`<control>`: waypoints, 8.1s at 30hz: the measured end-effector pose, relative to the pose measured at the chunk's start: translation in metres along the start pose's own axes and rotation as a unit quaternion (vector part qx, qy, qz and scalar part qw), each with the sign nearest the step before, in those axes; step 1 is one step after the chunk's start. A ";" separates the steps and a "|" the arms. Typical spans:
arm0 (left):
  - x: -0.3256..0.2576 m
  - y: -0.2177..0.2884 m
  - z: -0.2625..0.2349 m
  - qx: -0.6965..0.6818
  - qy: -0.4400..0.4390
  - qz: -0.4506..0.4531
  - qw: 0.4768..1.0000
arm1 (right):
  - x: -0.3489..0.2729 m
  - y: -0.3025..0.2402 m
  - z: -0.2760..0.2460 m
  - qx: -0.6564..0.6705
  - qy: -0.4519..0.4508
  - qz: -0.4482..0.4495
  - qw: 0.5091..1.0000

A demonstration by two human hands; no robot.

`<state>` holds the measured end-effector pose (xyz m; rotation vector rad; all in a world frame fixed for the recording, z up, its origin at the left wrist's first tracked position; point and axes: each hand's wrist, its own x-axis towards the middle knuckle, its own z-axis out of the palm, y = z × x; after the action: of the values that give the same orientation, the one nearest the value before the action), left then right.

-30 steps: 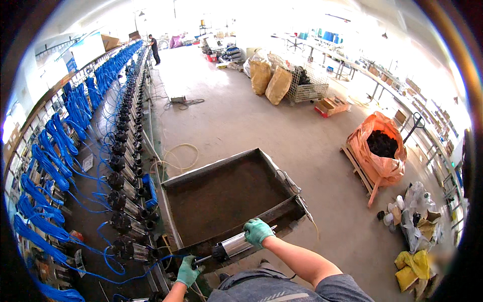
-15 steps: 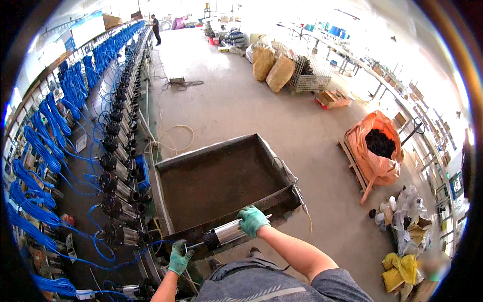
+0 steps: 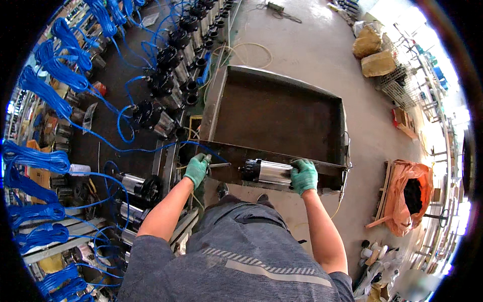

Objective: The person repeatedly picks up cylindrical metal devices from a rack, connects a blue hose, and submerges them in a water-filled tray to test for leaks. After testing, the person removes the hose and returns the cylinder to the rack. This cycle is repeated for multiple units.

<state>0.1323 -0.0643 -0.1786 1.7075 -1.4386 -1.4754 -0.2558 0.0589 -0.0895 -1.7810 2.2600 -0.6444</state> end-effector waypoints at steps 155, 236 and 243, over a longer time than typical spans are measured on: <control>-0.171 0.244 0.119 0.044 -0.243 0.387 0.889 | -0.132 0.209 -0.051 -0.050 0.229 0.321 0.918; -0.102 0.142 -0.082 -0.073 0.160 0.210 0.962 | 0.006 -0.045 -0.024 0.262 -0.210 0.039 0.941; -0.090 0.121 -0.243 0.136 0.273 0.142 0.942 | 0.062 -0.230 0.042 0.158 -0.252 -0.136 0.945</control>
<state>0.3148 -0.0924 0.0390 1.7811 -1.5282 -0.6000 -0.0538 -0.0519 -0.0169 -1.8430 1.5049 -0.4875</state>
